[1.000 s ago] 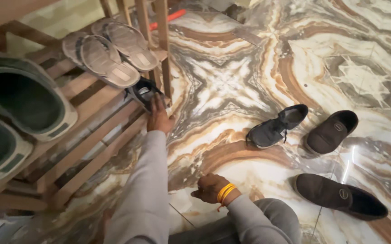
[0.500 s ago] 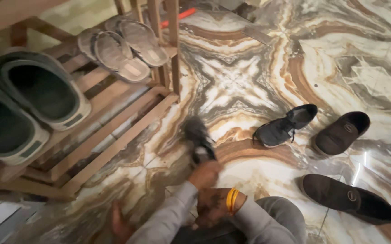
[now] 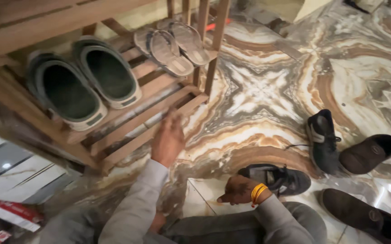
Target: The person sits on the floor and organizes multiple pairs of shoes by picking them up and placing them onto a wooden shoe rack. They handle various types of footwear including sneakers, sandals, and clogs, arranging them on the shelves.
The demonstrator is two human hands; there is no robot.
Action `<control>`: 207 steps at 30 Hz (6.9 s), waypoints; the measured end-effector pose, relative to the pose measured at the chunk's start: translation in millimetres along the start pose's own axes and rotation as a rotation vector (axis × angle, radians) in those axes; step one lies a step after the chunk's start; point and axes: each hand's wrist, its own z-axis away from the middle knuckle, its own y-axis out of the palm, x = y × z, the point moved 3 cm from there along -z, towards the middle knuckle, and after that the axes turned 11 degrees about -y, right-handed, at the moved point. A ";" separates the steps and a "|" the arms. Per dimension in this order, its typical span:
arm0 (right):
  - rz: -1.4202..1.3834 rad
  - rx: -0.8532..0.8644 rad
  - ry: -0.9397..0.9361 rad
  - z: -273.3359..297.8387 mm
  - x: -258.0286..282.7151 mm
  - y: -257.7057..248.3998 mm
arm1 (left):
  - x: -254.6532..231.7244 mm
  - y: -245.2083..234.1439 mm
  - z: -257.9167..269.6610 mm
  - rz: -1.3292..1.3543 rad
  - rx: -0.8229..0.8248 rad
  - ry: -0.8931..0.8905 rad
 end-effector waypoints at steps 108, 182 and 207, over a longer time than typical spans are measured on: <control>-0.645 -1.212 -0.410 -82.7 17.6 -157.5 | -8.2 183.9 178.4 -0.212 0.887 -0.059; 0.092 -1.697 0.028 73.8 -96.5 -161.4 | -30.2 165.1 171.2 -0.380 1.069 0.069; 0.385 -0.252 -0.002 -28.1 -51.4 -1.2 | 41.9 137.7 152.3 -0.058 0.976 0.025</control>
